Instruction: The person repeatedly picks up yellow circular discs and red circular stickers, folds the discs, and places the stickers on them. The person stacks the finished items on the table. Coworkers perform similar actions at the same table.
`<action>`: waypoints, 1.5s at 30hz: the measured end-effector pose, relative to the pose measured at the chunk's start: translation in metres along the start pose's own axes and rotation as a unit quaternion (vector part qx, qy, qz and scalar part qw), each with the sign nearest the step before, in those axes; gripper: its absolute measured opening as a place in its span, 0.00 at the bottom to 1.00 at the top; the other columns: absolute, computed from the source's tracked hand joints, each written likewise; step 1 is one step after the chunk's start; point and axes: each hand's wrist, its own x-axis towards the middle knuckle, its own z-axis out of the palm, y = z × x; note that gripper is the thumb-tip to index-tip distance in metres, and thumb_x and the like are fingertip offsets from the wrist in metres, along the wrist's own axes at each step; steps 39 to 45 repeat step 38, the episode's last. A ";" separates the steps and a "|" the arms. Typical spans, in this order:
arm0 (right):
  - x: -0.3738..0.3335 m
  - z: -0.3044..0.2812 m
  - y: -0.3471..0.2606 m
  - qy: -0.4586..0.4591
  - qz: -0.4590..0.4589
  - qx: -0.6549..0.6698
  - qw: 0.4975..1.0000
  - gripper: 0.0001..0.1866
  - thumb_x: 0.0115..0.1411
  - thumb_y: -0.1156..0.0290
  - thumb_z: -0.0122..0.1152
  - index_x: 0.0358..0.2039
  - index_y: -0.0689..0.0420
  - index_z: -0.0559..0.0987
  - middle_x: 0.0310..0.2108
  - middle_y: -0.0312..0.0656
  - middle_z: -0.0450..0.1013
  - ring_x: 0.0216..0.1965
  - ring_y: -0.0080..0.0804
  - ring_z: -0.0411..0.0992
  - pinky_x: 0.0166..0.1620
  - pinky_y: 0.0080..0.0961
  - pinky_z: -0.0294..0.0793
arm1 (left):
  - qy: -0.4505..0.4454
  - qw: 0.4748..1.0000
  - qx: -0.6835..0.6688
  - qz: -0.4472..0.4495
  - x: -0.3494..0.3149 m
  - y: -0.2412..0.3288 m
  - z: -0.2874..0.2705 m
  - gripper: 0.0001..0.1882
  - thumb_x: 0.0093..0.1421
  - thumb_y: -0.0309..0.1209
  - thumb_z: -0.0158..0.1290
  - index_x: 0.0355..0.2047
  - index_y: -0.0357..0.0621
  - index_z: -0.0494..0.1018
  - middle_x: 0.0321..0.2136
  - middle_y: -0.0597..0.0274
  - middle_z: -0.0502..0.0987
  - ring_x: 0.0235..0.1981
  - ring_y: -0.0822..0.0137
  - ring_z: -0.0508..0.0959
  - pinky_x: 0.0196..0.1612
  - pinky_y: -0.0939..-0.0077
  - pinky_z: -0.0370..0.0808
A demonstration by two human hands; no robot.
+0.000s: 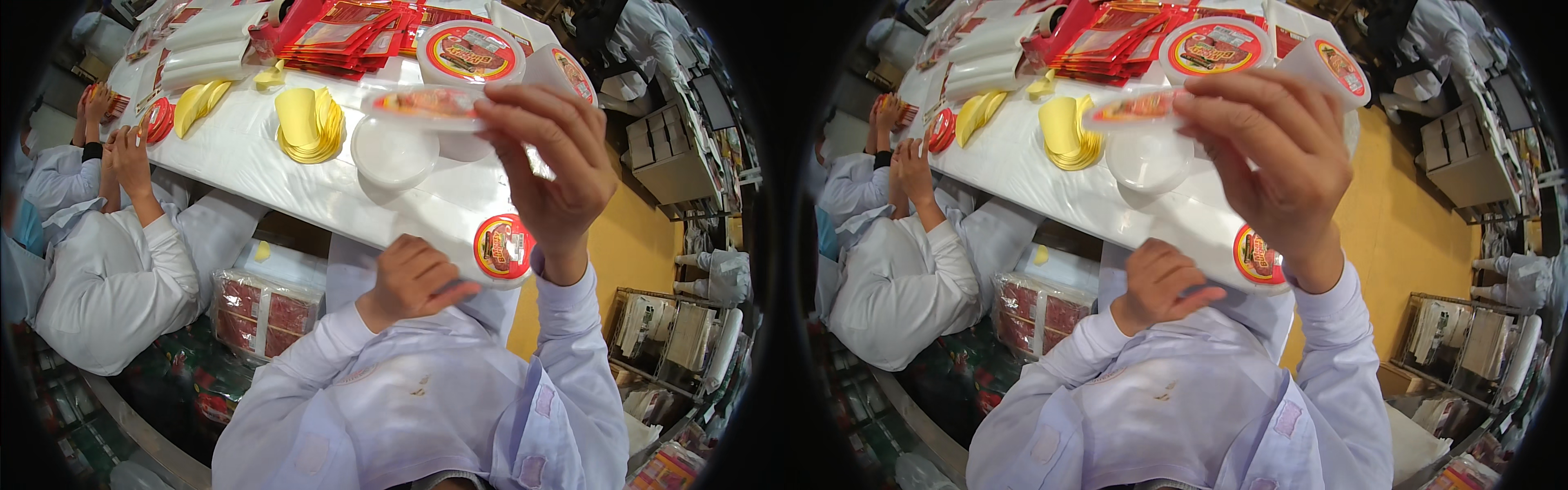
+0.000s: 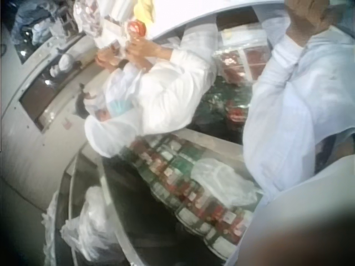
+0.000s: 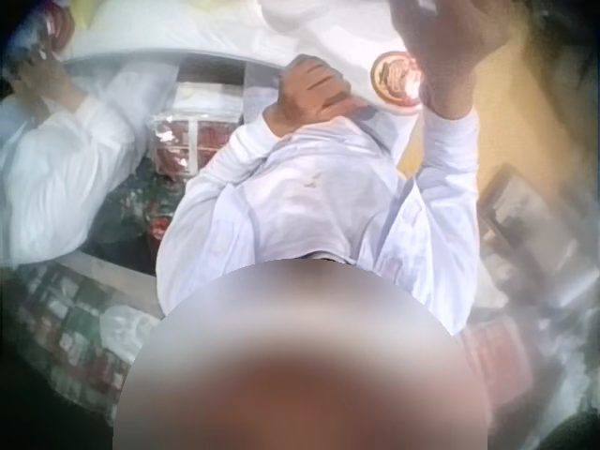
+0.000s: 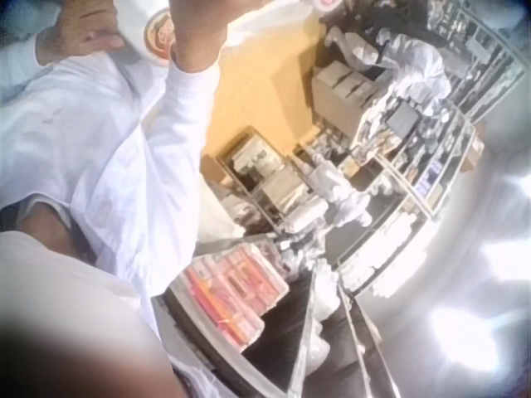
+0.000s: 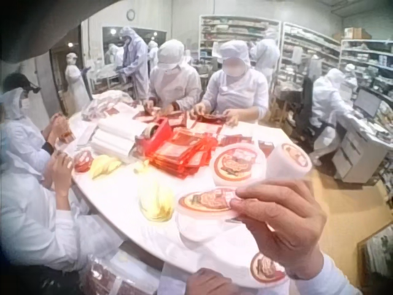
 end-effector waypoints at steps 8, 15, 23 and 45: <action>0.016 0.013 0.051 0.056 0.060 0.164 0.983 0.12 0.52 0.79 0.74 0.38 0.54 0.86 0.37 0.35 0.84 0.37 0.30 0.81 0.44 0.24 0.75 | -0.234 0.969 0.061 0.050 -0.003 0.002 0.055 0.24 0.53 0.47 0.65 0.50 0.60 0.78 0.55 0.70 0.75 0.59 0.66 0.74 0.63 0.53 0.64; 0.018 0.006 0.085 -0.217 -0.013 -0.109 0.970 0.19 0.54 0.57 0.72 0.43 0.50 0.81 0.42 0.33 0.81 0.47 0.35 0.78 0.55 0.36 0.70 | -0.182 0.982 0.020 0.042 -0.013 -0.008 0.052 0.20 0.52 0.41 0.66 0.46 0.59 0.79 0.52 0.70 0.77 0.55 0.66 0.75 0.61 0.54 0.65; -0.019 -0.004 0.080 -0.177 0.006 -0.152 0.972 0.26 0.48 0.49 0.75 0.43 0.47 0.78 0.43 0.30 0.77 0.49 0.34 0.75 0.56 0.42 0.66 | -0.229 0.973 -0.012 0.005 -0.002 -0.009 0.037 0.23 0.47 0.37 0.70 0.46 0.60 0.80 0.48 0.73 0.78 0.51 0.67 0.76 0.60 0.54 0.66; -0.032 -0.015 0.045 -0.030 0.110 -0.099 0.989 0.29 0.52 0.39 0.71 0.44 0.48 0.82 0.47 0.34 0.79 0.51 0.36 0.75 0.59 0.37 0.61 | 0.176 0.803 -0.421 -0.384 0.061 -0.022 -0.017 0.15 0.70 0.32 0.57 0.52 0.35 0.76 0.47 0.58 0.81 0.46 0.72 0.79 0.54 0.76 0.75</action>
